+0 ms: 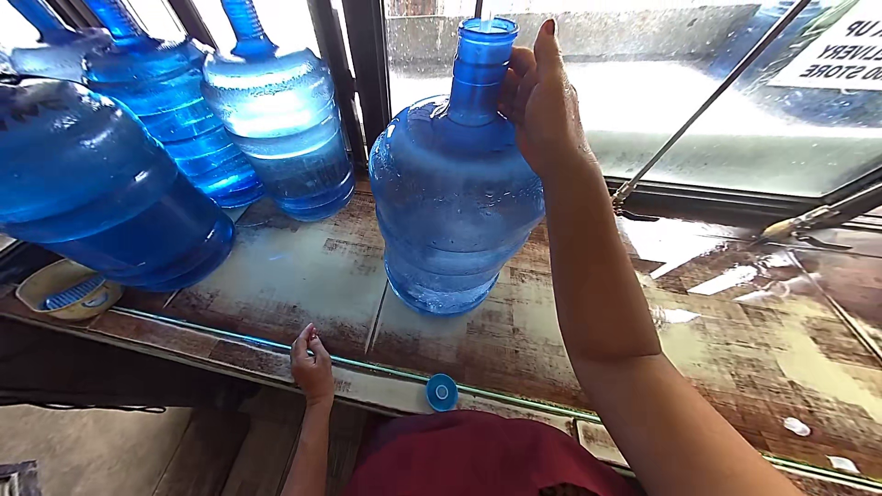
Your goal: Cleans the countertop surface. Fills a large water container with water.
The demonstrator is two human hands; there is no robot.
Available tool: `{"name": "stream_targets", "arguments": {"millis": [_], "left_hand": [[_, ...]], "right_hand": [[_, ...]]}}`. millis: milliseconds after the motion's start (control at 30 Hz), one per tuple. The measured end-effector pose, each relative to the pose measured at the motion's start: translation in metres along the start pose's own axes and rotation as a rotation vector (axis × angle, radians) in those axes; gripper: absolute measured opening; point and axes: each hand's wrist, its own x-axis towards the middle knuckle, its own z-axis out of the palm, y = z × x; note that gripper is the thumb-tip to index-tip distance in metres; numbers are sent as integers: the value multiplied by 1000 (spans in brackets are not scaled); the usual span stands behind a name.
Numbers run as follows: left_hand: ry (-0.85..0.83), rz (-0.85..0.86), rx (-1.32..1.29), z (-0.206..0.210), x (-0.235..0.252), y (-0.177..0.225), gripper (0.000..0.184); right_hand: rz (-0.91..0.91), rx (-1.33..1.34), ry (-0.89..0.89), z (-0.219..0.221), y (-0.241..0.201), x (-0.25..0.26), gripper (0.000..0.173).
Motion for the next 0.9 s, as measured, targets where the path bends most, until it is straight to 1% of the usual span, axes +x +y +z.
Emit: {"name": "stream_targets", "arguments": {"millis": [667,800,900], "left_hand": [[4,7,-9,0,0,1,33],[15,-3,-18,-1,0,2,32],[23,-6,-19,-2,1,4,32]], "right_hand": [[9,-26,16,1,-2,-2,71],[6,-14,33,2,-2,-3,67],[11,-32,41,3,-1,-2,69]]}}
